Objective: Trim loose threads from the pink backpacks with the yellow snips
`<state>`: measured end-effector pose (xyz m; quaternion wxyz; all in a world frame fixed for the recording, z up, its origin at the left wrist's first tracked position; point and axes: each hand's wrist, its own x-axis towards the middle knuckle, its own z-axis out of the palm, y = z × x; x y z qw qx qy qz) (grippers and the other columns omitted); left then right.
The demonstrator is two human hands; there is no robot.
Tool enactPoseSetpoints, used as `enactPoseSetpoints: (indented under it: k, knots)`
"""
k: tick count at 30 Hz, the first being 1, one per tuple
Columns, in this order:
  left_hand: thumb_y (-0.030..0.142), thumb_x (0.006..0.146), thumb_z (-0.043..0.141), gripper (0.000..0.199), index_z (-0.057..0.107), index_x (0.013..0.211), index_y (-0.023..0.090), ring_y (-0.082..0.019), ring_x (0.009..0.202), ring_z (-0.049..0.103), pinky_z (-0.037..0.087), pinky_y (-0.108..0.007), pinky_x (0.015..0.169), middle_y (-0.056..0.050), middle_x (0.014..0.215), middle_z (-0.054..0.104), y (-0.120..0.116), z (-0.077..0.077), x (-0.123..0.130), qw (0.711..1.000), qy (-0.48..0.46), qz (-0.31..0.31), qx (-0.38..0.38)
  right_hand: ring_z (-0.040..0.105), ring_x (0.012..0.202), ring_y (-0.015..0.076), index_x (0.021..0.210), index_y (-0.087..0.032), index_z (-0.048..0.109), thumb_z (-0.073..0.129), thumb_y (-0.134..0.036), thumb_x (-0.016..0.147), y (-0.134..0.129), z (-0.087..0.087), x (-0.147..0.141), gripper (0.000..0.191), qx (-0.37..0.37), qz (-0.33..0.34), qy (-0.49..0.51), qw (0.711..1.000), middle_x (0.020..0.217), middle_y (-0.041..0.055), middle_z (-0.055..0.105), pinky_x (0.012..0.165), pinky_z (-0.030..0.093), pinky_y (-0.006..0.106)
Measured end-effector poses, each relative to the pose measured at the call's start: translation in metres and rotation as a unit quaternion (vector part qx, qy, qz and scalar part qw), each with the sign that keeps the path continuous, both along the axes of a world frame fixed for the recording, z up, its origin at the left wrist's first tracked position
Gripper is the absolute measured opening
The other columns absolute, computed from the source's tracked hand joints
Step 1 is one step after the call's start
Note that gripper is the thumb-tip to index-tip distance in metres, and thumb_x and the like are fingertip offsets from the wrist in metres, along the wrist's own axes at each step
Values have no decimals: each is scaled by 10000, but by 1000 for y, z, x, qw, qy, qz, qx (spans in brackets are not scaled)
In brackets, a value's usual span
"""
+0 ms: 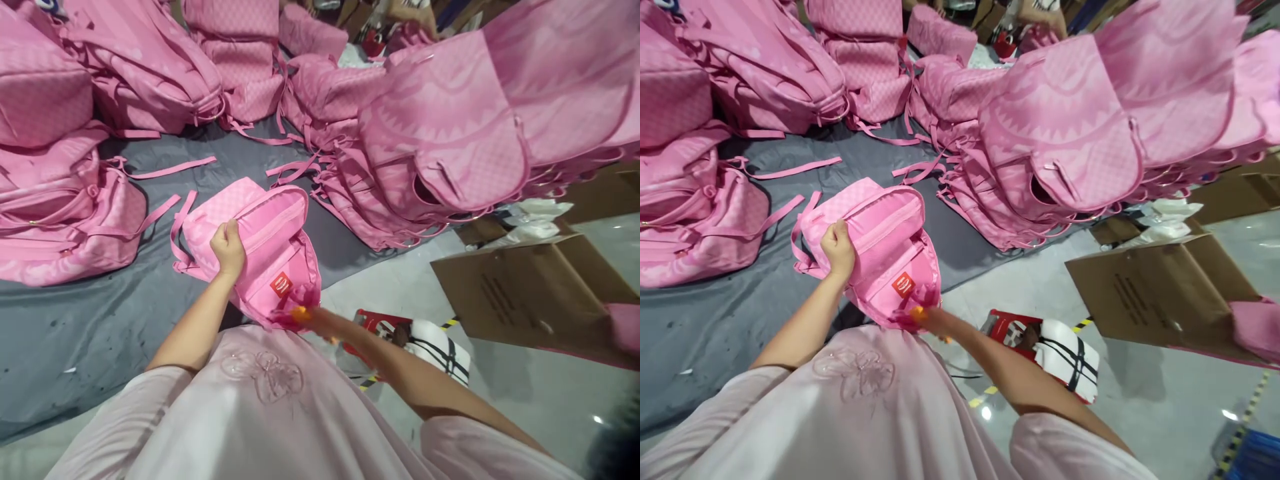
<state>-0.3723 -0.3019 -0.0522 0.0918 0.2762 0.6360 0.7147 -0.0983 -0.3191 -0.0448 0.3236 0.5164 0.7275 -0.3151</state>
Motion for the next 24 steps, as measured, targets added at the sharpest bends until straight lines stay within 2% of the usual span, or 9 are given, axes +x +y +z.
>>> enactPoseSetpoints:
  k: [4,6,8,10,12,14,19,21,24]
  knots:
    - [639,923,499,579,312,586,208,-97,562,242,200,-276,553,61,560,264,-3,0,3,999,10,-45,2,692,928,277,1201,-139,599,434,-438,1013,29,-10,-4,390,129,49,-22,990,992,162,707,768,496,345]
    - [666,915,488,589,308,589,210,-99,565,244,209,-273,551,58,569,262,-5,2,8,998,14,-61,2,678,964,319,1265,-88,531,351,-397,1033,35,-25,-13,427,176,81,-8,981,1041,228,685,800,485,398]
    - [680,910,485,595,309,589,211,-101,567,248,217,-269,548,56,571,268,-7,5,13,997,13,-74,0,656,1014,338,1268,-56,519,377,-321,1017,37,-44,-28,392,189,130,32,973,1091,273,661,846,470,427]
    - [688,906,482,597,316,586,212,-102,566,254,224,-267,544,54,568,274,-8,7,16,996,14,-89,-3,636,1070,323,1238,-75,550,479,-284,976,36,-63,-47,342,174,176,89,965,1117,254,663,910,453,415]
    - [697,898,485,602,318,582,213,-102,565,258,227,-265,540,53,568,274,-9,7,14,995,23,-102,-10,641,1067,280,1199,-129,584,603,-314,921,38,-80,-64,335,157,196,135,958,1075,183,696,932,451,359]
    - [710,884,493,610,313,578,215,-100,565,253,226,-263,538,55,571,266,-10,6,8,995,33,-95,-17,665,1005,253,1209,-148,582,623,-347,913,43,-91,-75,359,168,167,145,961,1030,148,712,871,470,314]
    - [759,849,485,639,270,579,222,-95,570,210,224,-258,541,64,580,224,-7,3,-14,999,30,-36,-24,694,961,268,1395,-46,415,202,-290,1055,52,-103,-79,470,266,-25,72,961,1098,227,685,756,476,325]
    - [764,843,487,642,271,579,219,-93,575,215,224,-255,544,64,579,231,-3,2,-18,998,36,-37,-25,699,971,248,1394,-87,432,219,-317,1061,49,-104,-77,457,271,-49,74,958,1107,188,695,768,474,305]
    - [754,855,482,633,283,585,216,-94,582,229,228,-256,550,59,584,252,5,1,-21,998,50,-28,-17,700,982,227,1379,-184,487,368,-438,1043,46,-102,-71,437,249,-55,123,959,1101,121,715,799,474,280]
